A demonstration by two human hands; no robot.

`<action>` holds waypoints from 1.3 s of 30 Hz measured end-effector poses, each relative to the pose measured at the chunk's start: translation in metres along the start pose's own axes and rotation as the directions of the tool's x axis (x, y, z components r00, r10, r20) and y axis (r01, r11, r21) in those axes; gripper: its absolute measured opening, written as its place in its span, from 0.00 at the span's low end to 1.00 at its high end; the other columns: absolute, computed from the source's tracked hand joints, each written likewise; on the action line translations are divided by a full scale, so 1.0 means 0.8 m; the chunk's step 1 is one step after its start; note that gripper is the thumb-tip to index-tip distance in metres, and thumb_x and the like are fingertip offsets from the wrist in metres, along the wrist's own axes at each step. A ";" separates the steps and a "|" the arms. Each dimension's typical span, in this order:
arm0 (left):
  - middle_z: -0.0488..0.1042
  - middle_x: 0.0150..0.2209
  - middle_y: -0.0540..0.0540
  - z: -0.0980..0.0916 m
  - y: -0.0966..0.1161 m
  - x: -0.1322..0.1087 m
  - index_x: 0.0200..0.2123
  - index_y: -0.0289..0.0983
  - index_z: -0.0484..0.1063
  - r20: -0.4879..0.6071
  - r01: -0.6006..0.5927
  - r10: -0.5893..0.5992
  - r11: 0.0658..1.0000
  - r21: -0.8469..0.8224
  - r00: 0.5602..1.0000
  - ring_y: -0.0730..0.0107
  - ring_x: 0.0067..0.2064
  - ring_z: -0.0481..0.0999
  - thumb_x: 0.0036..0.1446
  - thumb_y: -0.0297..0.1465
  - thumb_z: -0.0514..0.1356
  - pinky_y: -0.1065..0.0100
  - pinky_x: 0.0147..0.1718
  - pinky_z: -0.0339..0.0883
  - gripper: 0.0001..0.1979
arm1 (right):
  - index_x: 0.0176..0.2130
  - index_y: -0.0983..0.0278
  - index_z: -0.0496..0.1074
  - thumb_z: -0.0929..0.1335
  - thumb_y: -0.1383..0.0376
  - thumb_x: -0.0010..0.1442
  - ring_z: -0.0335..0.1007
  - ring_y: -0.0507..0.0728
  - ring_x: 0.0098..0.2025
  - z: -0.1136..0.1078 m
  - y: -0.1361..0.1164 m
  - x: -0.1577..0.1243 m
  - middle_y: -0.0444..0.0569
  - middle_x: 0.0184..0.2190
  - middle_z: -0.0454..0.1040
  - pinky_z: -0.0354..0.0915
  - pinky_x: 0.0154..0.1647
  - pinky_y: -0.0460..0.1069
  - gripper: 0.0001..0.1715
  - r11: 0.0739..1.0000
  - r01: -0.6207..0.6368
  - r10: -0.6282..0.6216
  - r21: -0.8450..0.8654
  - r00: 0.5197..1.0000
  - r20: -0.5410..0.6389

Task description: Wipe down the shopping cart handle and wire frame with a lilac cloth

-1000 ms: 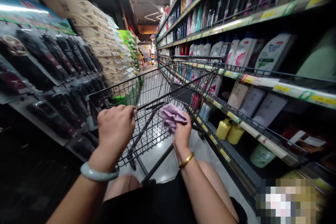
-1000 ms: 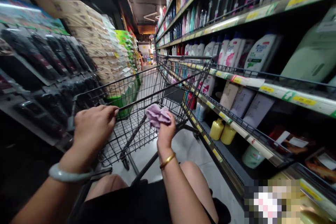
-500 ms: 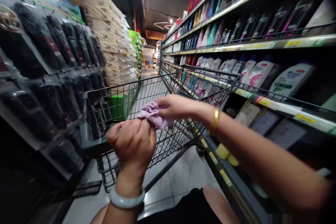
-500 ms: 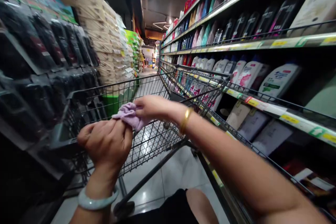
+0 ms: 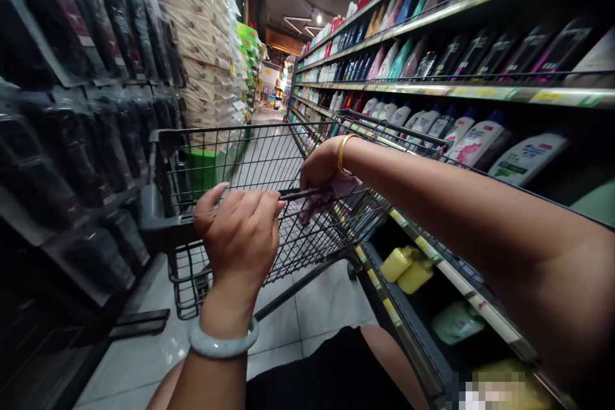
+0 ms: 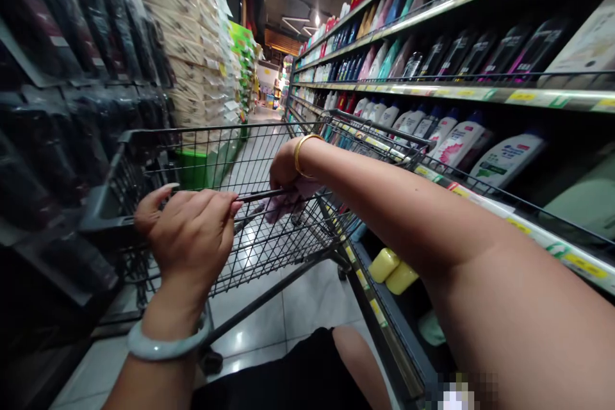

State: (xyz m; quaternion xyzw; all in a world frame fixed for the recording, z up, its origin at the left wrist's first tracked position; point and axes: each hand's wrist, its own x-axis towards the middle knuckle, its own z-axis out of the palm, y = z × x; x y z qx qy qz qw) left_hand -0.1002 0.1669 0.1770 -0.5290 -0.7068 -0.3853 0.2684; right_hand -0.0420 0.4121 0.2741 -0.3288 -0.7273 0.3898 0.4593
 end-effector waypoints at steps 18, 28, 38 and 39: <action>0.85 0.52 0.46 -0.013 -0.016 0.004 0.47 0.45 0.84 -0.165 -0.009 -0.022 0.983 -0.184 0.986 0.48 0.60 0.78 0.73 0.33 0.57 0.30 0.77 0.28 0.14 | 0.53 0.53 0.82 0.68 0.68 0.73 0.73 0.60 0.55 -0.014 0.004 -0.216 0.50 0.51 0.81 0.70 0.59 0.58 0.15 0.436 0.698 -0.771 -0.568 0.615 0.163; 0.85 0.55 0.49 0.004 -0.021 0.005 0.59 0.47 0.79 -0.149 -0.130 0.107 0.979 -0.158 0.983 0.55 0.57 0.80 0.74 0.32 0.57 0.45 0.61 0.58 0.16 | 0.50 0.53 0.82 0.72 0.71 0.69 0.75 0.59 0.56 -0.002 0.059 -0.250 0.48 0.50 0.75 0.75 0.57 0.57 0.14 0.557 0.730 -0.818 -0.396 0.564 -0.111; 0.84 0.51 0.45 0.015 -0.020 0.004 0.62 0.45 0.79 -0.196 -0.143 0.121 0.984 -0.104 0.973 0.53 0.55 0.80 0.74 0.32 0.57 0.43 0.65 0.56 0.19 | 0.43 0.54 0.85 0.72 0.68 0.69 0.72 0.61 0.53 0.031 0.141 -0.272 0.49 0.46 0.78 0.71 0.59 0.59 0.10 0.630 0.655 -0.720 -0.417 0.694 0.004; 0.84 0.52 0.45 0.017 -0.021 0.003 0.63 0.46 0.78 -0.197 -0.141 0.118 0.985 -0.104 0.973 0.53 0.55 0.79 0.74 0.32 0.57 0.42 0.67 0.54 0.19 | 0.42 0.55 0.85 0.72 0.68 0.69 0.73 0.60 0.52 0.031 0.142 -0.276 0.48 0.46 0.78 0.71 0.58 0.58 0.10 0.644 0.657 -0.710 -0.392 0.704 0.011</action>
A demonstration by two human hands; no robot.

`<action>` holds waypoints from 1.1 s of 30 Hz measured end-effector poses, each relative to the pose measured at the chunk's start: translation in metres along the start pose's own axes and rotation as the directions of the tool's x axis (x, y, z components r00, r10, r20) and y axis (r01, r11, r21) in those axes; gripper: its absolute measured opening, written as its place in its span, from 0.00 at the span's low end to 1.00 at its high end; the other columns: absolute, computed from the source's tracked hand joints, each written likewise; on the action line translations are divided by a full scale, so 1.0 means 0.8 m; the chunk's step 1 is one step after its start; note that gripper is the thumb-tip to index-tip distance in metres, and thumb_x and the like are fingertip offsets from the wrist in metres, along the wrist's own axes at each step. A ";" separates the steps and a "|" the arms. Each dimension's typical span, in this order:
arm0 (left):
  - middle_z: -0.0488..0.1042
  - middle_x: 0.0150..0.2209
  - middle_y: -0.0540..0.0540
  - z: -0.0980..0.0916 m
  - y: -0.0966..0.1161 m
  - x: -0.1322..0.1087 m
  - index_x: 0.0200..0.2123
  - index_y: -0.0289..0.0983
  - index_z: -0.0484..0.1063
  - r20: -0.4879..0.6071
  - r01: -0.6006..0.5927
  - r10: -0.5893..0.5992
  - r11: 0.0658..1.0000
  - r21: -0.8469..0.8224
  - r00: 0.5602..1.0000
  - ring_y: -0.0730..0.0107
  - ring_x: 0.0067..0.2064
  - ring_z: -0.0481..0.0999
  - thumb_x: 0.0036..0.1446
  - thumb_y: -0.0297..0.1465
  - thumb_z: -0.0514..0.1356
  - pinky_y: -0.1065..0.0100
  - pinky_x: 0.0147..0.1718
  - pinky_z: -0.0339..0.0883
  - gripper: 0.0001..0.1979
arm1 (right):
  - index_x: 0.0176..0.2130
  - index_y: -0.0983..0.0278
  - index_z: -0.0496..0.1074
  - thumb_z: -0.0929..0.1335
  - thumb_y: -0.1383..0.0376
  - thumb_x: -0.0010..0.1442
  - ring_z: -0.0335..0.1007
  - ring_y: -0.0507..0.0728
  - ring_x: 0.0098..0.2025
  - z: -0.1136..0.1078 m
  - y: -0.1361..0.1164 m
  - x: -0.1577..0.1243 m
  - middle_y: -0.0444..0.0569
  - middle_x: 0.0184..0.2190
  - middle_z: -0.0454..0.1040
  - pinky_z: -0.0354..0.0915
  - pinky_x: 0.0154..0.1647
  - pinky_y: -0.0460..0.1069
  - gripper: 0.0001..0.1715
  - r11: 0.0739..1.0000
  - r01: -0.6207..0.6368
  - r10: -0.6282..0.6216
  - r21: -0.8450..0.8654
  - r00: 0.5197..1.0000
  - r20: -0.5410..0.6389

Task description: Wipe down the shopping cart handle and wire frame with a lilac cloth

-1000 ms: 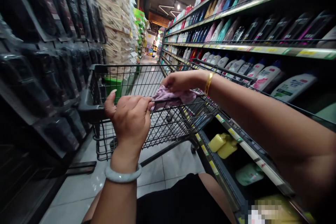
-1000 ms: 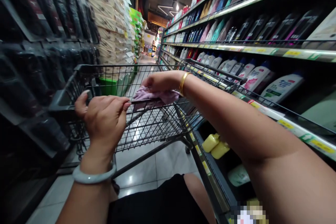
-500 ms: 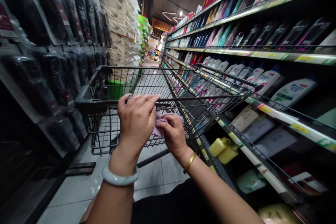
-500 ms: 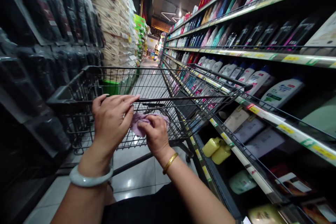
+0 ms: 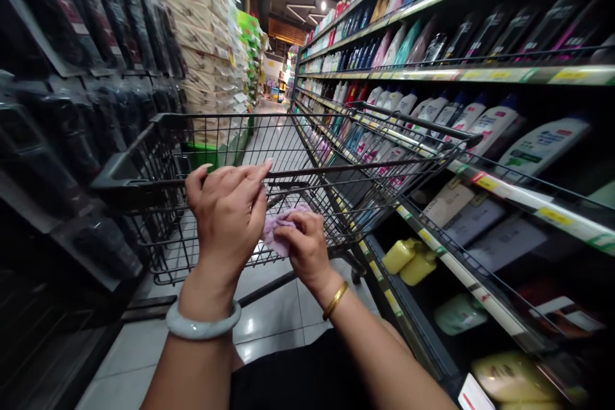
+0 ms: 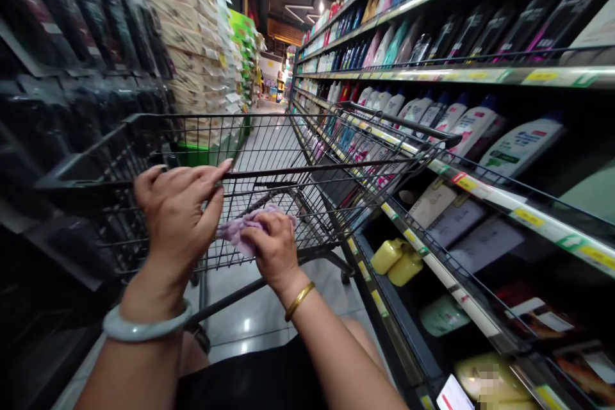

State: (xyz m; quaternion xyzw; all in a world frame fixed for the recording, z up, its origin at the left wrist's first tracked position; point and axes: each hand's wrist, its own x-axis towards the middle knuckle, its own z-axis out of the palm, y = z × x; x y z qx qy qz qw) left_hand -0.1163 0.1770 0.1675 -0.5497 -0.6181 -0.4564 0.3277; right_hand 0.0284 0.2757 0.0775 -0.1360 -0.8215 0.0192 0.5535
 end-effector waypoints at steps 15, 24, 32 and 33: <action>0.82 0.51 0.49 0.010 -0.003 -0.004 0.60 0.58 0.78 0.013 0.049 -0.050 0.998 0.048 0.999 0.51 0.58 0.77 0.73 0.34 0.58 0.34 0.73 0.43 0.18 | 0.42 0.57 0.84 0.72 0.77 0.63 0.73 0.58 0.53 -0.017 0.002 0.024 0.49 0.47 0.74 0.73 0.56 0.55 0.16 0.970 -0.181 0.196 0.160 0.977 -0.085; 0.80 0.53 0.47 0.009 0.004 -0.007 0.63 0.63 0.77 0.042 0.054 -0.057 0.996 0.067 0.997 0.46 0.59 0.74 0.72 0.35 0.59 0.24 0.73 0.40 0.22 | 0.50 0.54 0.80 0.70 0.73 0.65 0.70 0.63 0.58 -0.044 0.021 0.043 0.52 0.53 0.72 0.70 0.61 0.62 0.18 0.975 -0.220 0.193 -0.021 0.895 -0.403; 0.79 0.56 0.49 0.012 -0.002 -0.012 0.58 0.62 0.81 0.048 0.027 -0.032 0.995 0.100 0.998 0.48 0.62 0.72 0.72 0.33 0.57 0.28 0.74 0.40 0.20 | 0.39 0.58 0.81 0.72 0.75 0.63 0.75 0.58 0.50 -0.035 -0.002 0.024 0.48 0.44 0.76 0.73 0.52 0.54 0.12 0.963 -0.191 0.218 0.189 0.966 -0.136; 0.79 0.56 0.49 0.014 -0.002 -0.013 0.58 0.62 0.81 0.035 0.021 -0.025 0.994 0.106 0.999 0.49 0.62 0.72 0.72 0.33 0.58 0.28 0.74 0.39 0.21 | 0.41 0.58 0.81 0.73 0.73 0.64 0.75 0.58 0.52 -0.045 -0.004 0.032 0.49 0.46 0.75 0.73 0.54 0.55 0.10 0.964 -0.190 0.228 0.188 0.951 -0.209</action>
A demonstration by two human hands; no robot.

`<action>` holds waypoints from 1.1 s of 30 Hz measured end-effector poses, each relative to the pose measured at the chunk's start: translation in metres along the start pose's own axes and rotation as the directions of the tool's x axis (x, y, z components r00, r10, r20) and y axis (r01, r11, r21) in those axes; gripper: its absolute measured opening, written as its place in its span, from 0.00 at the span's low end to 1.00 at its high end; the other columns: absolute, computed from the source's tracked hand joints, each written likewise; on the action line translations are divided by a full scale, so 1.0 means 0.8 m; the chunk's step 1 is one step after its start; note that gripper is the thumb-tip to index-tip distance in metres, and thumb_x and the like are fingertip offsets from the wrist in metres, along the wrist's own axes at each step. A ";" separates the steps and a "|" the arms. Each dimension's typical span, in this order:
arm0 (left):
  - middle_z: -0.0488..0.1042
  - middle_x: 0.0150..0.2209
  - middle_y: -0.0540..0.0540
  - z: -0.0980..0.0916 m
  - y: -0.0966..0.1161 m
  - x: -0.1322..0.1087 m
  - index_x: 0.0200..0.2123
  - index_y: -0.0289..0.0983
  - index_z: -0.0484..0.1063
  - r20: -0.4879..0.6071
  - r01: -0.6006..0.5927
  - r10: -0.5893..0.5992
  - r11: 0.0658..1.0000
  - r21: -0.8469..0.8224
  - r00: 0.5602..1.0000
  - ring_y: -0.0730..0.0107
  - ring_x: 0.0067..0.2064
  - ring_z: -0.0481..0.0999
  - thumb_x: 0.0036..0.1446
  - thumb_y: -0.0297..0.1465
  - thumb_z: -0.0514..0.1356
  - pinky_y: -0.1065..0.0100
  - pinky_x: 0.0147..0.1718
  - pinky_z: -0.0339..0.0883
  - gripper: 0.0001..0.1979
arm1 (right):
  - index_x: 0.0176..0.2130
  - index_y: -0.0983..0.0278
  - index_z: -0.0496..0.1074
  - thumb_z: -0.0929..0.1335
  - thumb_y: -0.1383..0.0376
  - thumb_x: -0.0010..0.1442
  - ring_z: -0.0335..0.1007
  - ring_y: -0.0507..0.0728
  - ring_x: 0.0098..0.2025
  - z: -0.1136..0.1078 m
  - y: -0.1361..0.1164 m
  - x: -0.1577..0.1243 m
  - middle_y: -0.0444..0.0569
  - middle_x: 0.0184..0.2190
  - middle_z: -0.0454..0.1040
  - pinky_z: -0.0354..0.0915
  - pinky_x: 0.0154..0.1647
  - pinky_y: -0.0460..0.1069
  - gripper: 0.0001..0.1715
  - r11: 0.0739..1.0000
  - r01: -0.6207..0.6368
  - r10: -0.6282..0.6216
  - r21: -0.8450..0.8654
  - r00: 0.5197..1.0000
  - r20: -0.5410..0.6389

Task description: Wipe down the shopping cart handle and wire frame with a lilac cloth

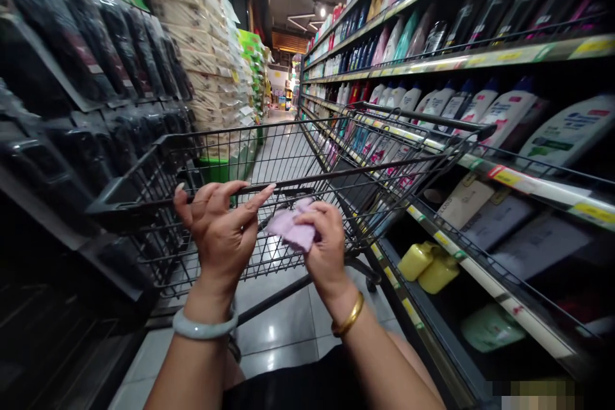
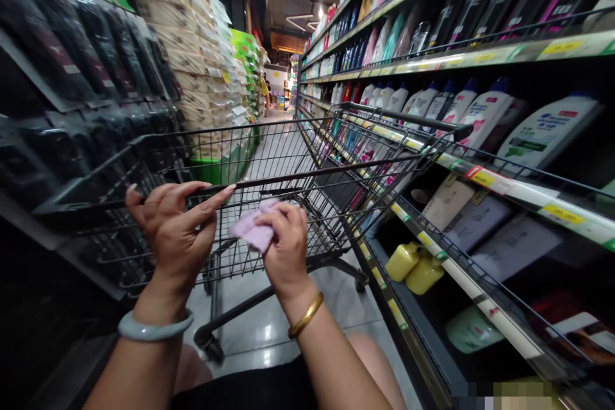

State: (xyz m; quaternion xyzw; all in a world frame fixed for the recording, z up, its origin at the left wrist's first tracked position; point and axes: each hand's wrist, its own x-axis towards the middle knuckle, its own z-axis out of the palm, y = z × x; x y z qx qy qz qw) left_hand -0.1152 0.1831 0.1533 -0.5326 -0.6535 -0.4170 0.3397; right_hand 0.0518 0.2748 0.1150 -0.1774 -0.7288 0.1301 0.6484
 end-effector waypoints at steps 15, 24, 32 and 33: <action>0.81 0.49 0.44 0.001 0.018 0.012 0.55 0.53 0.80 -0.033 0.124 -0.123 0.992 0.015 0.992 0.49 0.61 0.72 0.74 0.39 0.56 0.30 0.74 0.39 0.15 | 0.41 0.56 0.83 0.71 0.74 0.65 0.70 0.61 0.53 0.002 0.032 -0.015 0.50 0.48 0.76 0.70 0.57 0.58 0.14 0.992 0.055 -0.050 -0.114 0.998 0.044; 0.85 0.49 0.41 -0.004 0.087 0.073 0.46 0.44 0.84 0.145 0.025 -0.031 0.999 0.048 0.989 0.48 0.55 0.79 0.74 0.41 0.53 0.38 0.67 0.57 0.19 | 0.50 0.60 0.82 0.69 0.74 0.66 0.71 0.62 0.59 -0.007 0.036 0.015 0.56 0.53 0.73 0.70 0.62 0.60 0.18 0.992 -0.081 0.061 -0.101 0.979 -0.194; 0.85 0.39 0.41 0.040 0.136 0.151 0.40 0.43 0.84 0.663 -0.098 0.046 0.994 0.041 0.748 0.53 0.41 0.81 0.73 0.56 0.46 0.61 0.35 0.63 0.32 | 0.47 0.58 0.81 0.68 0.74 0.63 0.72 0.60 0.57 -0.044 0.092 0.026 0.52 0.51 0.73 0.69 0.62 0.58 0.17 0.975 -0.187 0.135 -0.118 0.926 -0.352; 0.85 0.37 0.42 0.044 0.138 0.152 0.39 0.44 0.83 0.702 -0.093 0.020 0.994 0.065 0.712 0.53 0.39 0.81 0.72 0.58 0.46 0.61 0.34 0.61 0.33 | 0.47 0.60 0.80 0.68 0.74 0.62 0.72 0.60 0.56 -0.045 0.100 0.025 0.52 0.51 0.72 0.69 0.62 0.59 0.16 0.961 -0.261 0.202 -0.088 0.886 -0.418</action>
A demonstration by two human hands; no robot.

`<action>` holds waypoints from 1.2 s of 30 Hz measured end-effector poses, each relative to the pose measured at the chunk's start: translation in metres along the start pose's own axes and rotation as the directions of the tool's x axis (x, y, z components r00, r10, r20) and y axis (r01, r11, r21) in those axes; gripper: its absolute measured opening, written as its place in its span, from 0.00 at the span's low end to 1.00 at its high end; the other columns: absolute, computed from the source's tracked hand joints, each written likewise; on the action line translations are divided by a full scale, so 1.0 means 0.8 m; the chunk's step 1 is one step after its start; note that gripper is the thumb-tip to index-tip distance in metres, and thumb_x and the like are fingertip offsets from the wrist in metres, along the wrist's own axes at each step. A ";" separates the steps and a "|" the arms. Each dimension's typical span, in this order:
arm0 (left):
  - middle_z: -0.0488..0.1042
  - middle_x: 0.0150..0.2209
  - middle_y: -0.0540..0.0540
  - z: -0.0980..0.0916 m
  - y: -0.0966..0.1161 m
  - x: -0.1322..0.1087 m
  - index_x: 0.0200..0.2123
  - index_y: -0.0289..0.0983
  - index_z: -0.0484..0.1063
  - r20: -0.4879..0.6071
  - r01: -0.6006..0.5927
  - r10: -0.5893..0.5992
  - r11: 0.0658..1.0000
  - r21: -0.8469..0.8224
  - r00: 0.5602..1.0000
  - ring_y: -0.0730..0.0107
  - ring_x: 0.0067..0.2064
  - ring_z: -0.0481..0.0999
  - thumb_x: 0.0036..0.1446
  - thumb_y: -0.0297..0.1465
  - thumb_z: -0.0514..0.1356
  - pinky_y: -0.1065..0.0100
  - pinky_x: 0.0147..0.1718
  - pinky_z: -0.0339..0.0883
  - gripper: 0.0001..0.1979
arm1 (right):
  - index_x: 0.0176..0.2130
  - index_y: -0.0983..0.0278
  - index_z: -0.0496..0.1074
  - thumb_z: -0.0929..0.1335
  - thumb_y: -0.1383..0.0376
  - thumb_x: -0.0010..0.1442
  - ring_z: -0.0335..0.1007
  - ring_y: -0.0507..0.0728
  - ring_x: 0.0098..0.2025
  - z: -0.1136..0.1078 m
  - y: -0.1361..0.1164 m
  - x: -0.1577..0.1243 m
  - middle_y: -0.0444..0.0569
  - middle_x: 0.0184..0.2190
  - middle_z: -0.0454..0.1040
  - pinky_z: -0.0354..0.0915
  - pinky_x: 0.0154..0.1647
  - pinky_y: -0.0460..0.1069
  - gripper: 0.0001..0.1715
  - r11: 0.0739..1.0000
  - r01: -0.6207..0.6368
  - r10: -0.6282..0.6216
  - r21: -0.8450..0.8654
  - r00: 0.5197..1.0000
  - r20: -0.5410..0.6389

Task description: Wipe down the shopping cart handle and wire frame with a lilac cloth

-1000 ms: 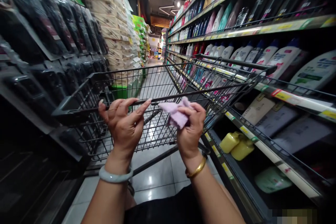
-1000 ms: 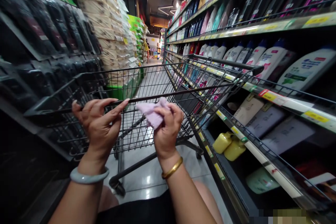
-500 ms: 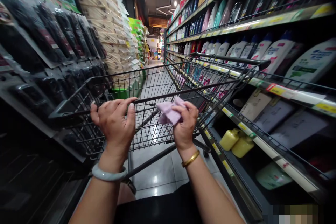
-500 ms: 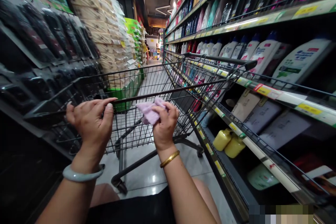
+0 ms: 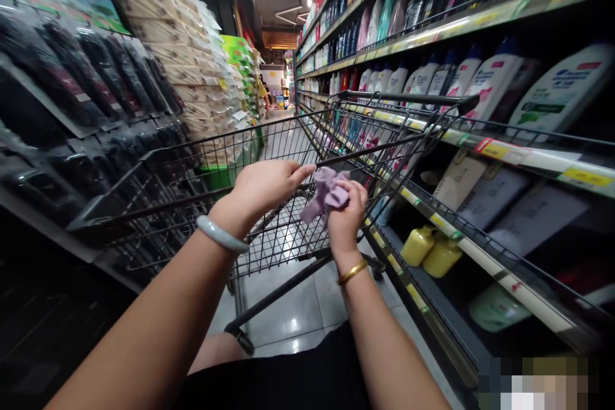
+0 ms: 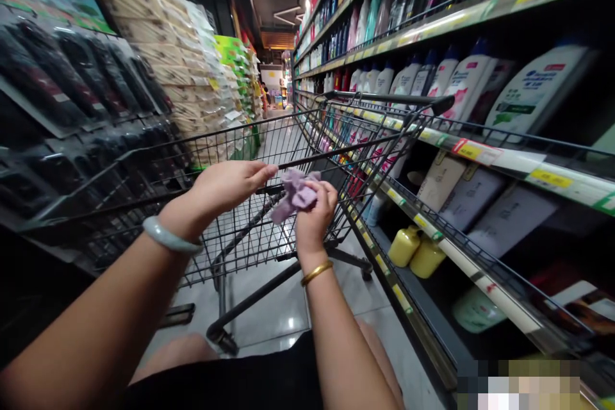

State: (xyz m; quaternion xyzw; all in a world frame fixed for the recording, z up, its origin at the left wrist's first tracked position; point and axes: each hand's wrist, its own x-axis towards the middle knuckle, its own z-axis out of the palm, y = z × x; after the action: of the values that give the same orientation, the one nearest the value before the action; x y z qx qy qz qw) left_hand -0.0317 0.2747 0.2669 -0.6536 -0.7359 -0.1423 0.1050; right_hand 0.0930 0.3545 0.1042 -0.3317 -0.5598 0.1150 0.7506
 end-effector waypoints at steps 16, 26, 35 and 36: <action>0.83 0.36 0.35 0.020 -0.020 -0.003 0.38 0.41 0.85 -0.128 0.055 -0.031 0.980 0.192 0.991 0.44 0.41 0.81 0.71 0.60 0.42 0.57 0.34 0.59 0.39 | 0.41 0.62 0.82 0.70 0.72 0.63 0.70 0.62 0.54 -0.015 0.021 0.000 0.54 0.48 0.73 0.67 0.59 0.59 0.10 0.988 0.037 -0.023 -0.150 0.995 0.097; 0.77 0.29 0.39 0.014 -0.055 -0.003 0.29 0.43 0.77 -0.113 0.080 -0.058 0.975 0.206 0.992 0.51 0.34 0.75 0.68 0.63 0.40 0.59 0.30 0.46 0.39 | 0.44 0.60 0.82 0.70 0.71 0.64 0.73 0.59 0.56 -0.021 0.003 0.009 0.52 0.50 0.71 0.71 0.62 0.57 0.12 1.000 0.005 -0.009 0.021 0.983 0.182; 0.67 0.22 0.43 0.013 -0.077 -0.004 0.22 0.43 0.65 -0.141 0.091 -0.066 0.980 0.176 0.988 0.56 0.29 0.68 0.63 0.66 0.42 0.59 0.32 0.44 0.37 | 0.41 0.58 0.84 0.69 0.78 0.61 0.68 0.62 0.54 0.008 -0.007 -0.071 0.52 0.49 0.77 0.69 0.57 0.57 0.19 0.947 0.280 -0.188 -0.157 0.881 0.435; 0.66 0.22 0.43 0.014 -0.080 -0.004 0.21 0.43 0.64 -0.143 0.093 -0.067 0.979 0.180 0.987 0.56 0.28 0.67 0.62 0.66 0.43 0.59 0.32 0.43 0.37 | 0.40 0.58 0.84 0.69 0.79 0.60 0.68 0.62 0.53 0.009 -0.010 -0.077 0.51 0.48 0.78 0.68 0.57 0.56 0.19 0.941 0.311 -0.213 -0.136 0.852 0.477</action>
State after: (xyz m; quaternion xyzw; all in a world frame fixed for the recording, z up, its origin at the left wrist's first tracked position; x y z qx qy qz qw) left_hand -0.0948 0.2686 0.2508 -0.5996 -0.7628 -0.1213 0.2096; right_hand 0.0634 0.3175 0.0634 -0.2922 -0.7691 0.0265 0.5678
